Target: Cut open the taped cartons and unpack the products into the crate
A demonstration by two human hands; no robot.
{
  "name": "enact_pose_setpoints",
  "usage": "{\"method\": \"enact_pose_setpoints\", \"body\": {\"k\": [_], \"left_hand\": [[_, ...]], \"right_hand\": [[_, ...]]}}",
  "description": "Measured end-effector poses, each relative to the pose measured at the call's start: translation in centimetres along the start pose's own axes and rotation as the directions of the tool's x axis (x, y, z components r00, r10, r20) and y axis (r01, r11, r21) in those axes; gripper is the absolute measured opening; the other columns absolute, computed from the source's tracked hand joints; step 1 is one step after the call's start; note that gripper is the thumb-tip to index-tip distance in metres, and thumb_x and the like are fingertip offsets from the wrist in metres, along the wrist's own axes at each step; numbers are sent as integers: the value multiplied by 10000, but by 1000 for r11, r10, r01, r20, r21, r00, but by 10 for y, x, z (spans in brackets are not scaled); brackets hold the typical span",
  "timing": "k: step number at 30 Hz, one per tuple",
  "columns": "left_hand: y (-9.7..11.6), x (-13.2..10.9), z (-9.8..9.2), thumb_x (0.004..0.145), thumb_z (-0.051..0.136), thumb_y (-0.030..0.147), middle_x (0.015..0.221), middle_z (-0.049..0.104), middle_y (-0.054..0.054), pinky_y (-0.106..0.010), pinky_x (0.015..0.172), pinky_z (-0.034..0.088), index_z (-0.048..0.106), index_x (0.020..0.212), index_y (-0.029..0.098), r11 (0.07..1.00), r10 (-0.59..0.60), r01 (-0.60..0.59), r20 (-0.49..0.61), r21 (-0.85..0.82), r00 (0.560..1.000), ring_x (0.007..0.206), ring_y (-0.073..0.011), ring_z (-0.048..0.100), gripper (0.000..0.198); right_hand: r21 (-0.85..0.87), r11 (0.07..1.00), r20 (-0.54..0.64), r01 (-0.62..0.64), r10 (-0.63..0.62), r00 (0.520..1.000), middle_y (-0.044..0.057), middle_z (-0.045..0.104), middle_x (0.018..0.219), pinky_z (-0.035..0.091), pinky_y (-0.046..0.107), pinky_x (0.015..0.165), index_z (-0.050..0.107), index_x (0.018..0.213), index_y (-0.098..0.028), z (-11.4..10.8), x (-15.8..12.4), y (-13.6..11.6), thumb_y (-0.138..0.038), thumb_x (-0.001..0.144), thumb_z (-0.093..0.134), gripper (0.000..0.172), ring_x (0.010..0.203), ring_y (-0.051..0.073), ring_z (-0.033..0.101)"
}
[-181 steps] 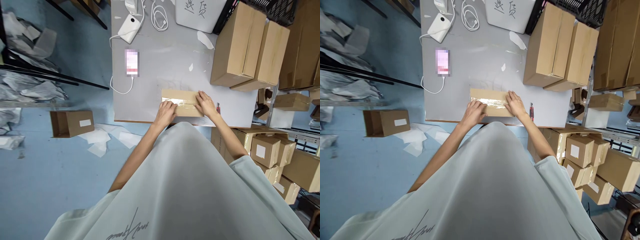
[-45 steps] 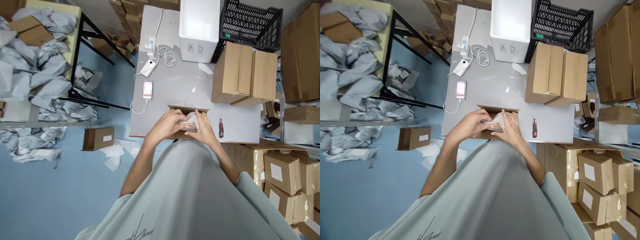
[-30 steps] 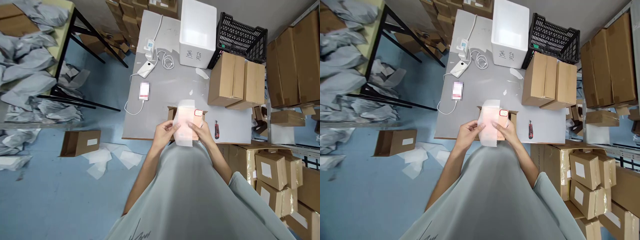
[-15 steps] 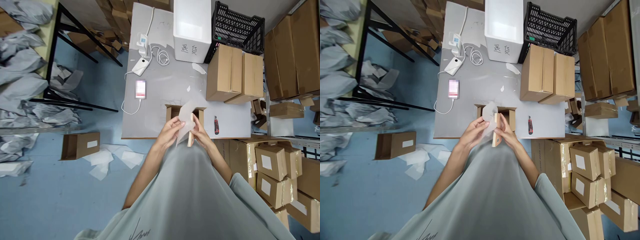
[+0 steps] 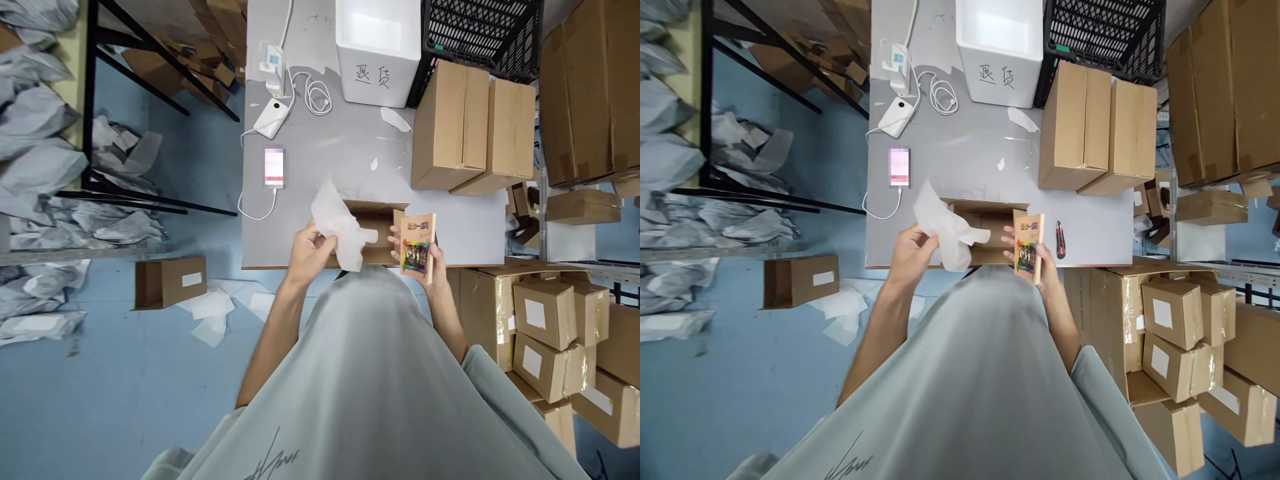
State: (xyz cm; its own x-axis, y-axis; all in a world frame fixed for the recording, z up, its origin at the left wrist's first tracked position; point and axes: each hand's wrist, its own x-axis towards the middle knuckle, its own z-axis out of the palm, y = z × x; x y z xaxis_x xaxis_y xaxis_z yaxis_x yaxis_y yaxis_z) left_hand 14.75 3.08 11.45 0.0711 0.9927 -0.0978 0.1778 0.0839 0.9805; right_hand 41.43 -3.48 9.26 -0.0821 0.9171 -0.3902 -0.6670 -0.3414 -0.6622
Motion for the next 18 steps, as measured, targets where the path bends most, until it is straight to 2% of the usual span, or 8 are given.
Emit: {"method": "enact_pose_setpoints", "body": {"k": [1, 3, 6, 8, 10, 12, 15, 18], "left_hand": [[-3, 3, -2, 943, 803, 496, 1216, 837, -106, -379, 982, 666, 838, 997, 195, 996, 35, -36, 3, 77, 999, 1131, -295, 800, 308], [-10, 12, 4, 981, 765, 411, 1203, 805, -114, -384, 960, 656, 813, 1003, 193, 948, 68, -94, 96, 305, 993, 1072, -287, 791, 224], [-29, 30, 33, 998, 723, 175, 1130, 773, -134, -410, 955, 632, 774, 1009, 168, 741, -47, -140, 260, 657, 965, 984, -293, 783, 53], [-43, 44, 57, 982, 640, -1, 1119, 774, -152, -402, 980, 617, 762, 1036, 132, 629, -155, -120, 275, 768, 949, 987, -287, 791, 189], [-54, 58, 75, 953, 561, -111, 1128, 788, -186, -388, 1003, 608, 764, 1074, 80, 590, -219, -81, 256, 804, 942, 1031, -288, 802, 304], [-59, 65, 84, 934, 553, -143, 1186, 798, -246, -397, 1042, 605, 766, 1158, 23, 590, -226, -64, 241, 805, 944, 1124, -316, 805, 351], [-55, 62, 79, 962, 634, -67, 1425, 763, -307, -461, 1161, 583, 736, 1385, 27, 622, -171, -86, 242, 778, 955, 1327, -376, 763, 445], [-38, 43, 67, 1122, 666, 282, 1448, 803, -216, -508, 1155, 622, 757, 1462, 153, 858, -101, -54, 272, 511, 957, 1306, -375, 790, 375]], "right_hand": [[-1, 999, -19, 40, -40, 999, 146, 802, 1504, 728, 532, 1011, 756, 1368, -295, -4, -1, -7, -793, 731, 896, 821, 1504, 402, 694], [-32, 994, -76, 106, -108, 991, 143, 791, 1530, 718, 537, 1043, 756, 1385, -303, -10, -4, -22, -809, 739, 876, 830, 1548, 406, 662], [-115, 981, -131, 155, -169, 977, 149, 796, 1524, 705, 521, 1074, 769, 1367, -295, -16, -6, -37, -829, 751, 853, 820, 1528, 401, 677], [-154, 975, -124, 160, -180, 976, 158, 789, 1538, 694, 523, 1098, 771, 1365, -285, -18, -5, -41, -841, 752, 852, 832, 1495, 396, 703], [-173, 973, -94, 154, -172, 981, 163, 781, 1556, 683, 547, 1123, 762, 1389, -285, -19, -3, -41, -842, 753, 859, 851, 1477, 398, 719], [-178, 974, -50, 141, -152, 987, 158, 774, 1568, 673, 575, 1146, 751, 1420, -292, -20, 0, -37, -831, 760, 868, 860, 1479, 405, 723], [-172, 978, 8, 121, -122, 993, 148, 766, 1582, 656, 590, 1180, 752, 1449, -296, -18, 4, -26, -825, 781, 864, 860, 1510, 408, 708], [-184, 976, 35, 113, -109, 993, 150, 781, 1556, 642, 596, 1203, 766, 1455, -286, -8, 9, -13, -894, 813, 794, 885, 1528, 405, 695]]}}
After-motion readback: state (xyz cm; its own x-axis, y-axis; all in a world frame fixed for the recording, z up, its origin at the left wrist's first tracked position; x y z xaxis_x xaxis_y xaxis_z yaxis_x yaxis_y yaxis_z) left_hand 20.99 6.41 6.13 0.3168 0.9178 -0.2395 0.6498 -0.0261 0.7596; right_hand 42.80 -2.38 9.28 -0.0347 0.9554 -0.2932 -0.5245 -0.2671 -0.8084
